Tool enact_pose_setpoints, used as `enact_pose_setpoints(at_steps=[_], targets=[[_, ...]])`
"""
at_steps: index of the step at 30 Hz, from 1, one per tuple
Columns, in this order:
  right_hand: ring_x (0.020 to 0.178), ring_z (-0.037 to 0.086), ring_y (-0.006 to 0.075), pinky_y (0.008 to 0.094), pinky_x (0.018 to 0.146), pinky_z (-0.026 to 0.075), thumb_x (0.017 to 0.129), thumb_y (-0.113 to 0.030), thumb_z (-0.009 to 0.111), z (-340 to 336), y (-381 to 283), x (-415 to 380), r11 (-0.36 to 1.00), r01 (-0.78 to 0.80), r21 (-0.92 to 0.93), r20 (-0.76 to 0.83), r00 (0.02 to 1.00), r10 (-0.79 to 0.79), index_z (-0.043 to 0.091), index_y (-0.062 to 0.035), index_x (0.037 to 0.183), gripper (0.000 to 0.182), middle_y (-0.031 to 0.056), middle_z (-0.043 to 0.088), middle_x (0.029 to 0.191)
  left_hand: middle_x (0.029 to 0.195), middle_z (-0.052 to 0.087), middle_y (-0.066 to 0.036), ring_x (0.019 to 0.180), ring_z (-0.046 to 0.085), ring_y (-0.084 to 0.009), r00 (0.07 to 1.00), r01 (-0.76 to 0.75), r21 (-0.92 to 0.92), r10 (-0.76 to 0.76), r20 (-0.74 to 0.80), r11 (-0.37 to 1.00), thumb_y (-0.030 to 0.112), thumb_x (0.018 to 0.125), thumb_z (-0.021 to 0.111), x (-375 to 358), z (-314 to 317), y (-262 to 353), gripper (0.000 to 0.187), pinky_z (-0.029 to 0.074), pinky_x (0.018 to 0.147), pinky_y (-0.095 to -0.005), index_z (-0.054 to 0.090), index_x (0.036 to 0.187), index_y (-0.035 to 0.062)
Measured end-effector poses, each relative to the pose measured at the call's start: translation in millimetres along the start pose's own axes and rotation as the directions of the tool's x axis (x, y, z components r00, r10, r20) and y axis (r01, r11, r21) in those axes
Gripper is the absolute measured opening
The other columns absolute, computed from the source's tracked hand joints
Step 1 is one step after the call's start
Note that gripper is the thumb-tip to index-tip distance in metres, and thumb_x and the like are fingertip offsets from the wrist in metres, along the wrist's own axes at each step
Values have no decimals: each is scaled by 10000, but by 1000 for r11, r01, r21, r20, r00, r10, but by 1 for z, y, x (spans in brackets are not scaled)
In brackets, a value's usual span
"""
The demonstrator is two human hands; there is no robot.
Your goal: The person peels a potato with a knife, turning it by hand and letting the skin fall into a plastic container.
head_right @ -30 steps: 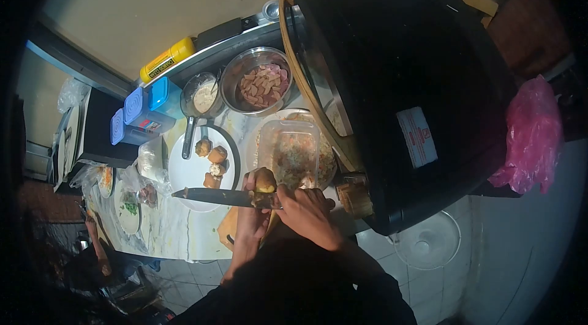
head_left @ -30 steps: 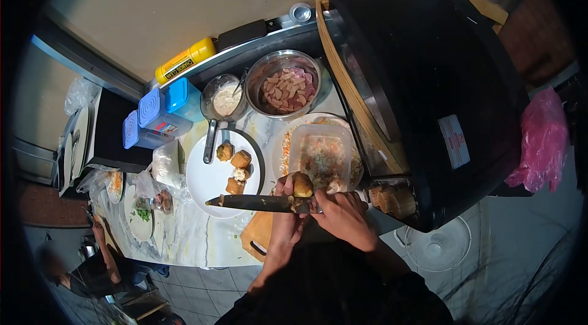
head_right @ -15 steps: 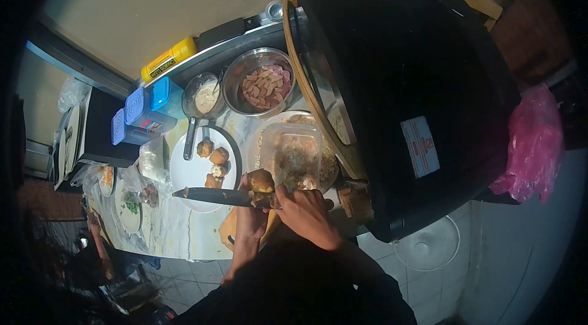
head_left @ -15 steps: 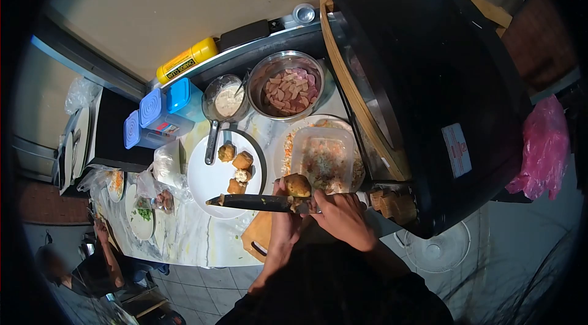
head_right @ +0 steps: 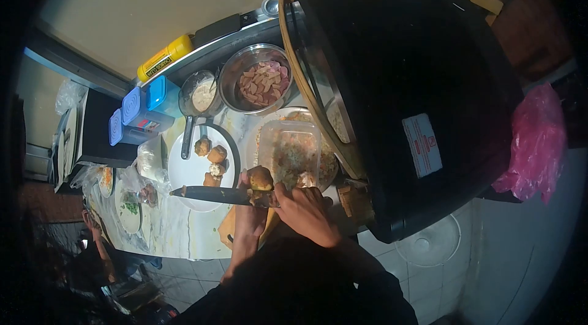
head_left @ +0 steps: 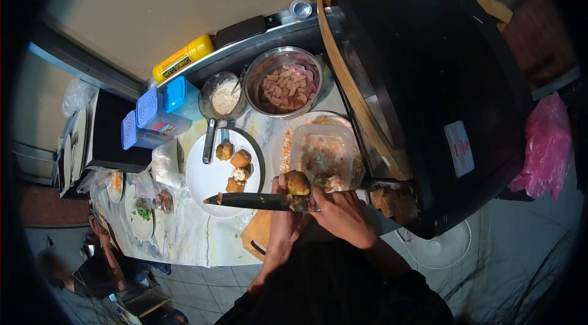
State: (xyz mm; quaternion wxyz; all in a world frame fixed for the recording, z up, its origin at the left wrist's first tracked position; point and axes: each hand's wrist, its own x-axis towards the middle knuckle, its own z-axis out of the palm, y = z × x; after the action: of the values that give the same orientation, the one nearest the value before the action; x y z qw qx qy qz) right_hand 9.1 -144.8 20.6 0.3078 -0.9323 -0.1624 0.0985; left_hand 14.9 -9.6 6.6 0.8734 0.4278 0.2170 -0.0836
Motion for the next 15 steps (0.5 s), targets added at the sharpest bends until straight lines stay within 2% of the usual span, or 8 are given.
enact_pose_setpoints(at_steps=[3,5,8,15], targets=[[790,604,373,457,712,456,764,-245,717,0,-1,0,1000,-11,-3,1,1000,11,565,-39,1072,401,170,612,786,840,547,-45,665,562,-125,998,-14,18,15,-57,1000,400,989,451,1,-2,-3,305,461,551,-253,444,1029,98],[776,608,375,458,701,458,765,-247,716,2,0,0,1000,-17,-8,8,1000,17,562,-36,1067,399,168,613,765,799,552,-31,618,543,-93,998,-39,57,36,51,998,388,998,434,0,-5,-3,291,426,508,-213,449,1030,100],[755,614,374,464,680,461,775,-245,706,4,1,-1,1000,13,-3,-43,999,-13,562,-28,1035,368,167,611,728,770,555,-24,573,517,-73,996,-69,119,61,71,990,370,1009,410,-3,-2,1,275,388,477,-188,453,1031,99],[692,612,376,464,636,463,792,-210,683,7,0,0,999,22,30,-49,999,-21,554,-21,926,265,171,602,677,775,557,-31,524,450,-62,996,-74,174,65,61,982,376,1017,380,-8,-3,1,296,335,436,-182,461,1052,94]])
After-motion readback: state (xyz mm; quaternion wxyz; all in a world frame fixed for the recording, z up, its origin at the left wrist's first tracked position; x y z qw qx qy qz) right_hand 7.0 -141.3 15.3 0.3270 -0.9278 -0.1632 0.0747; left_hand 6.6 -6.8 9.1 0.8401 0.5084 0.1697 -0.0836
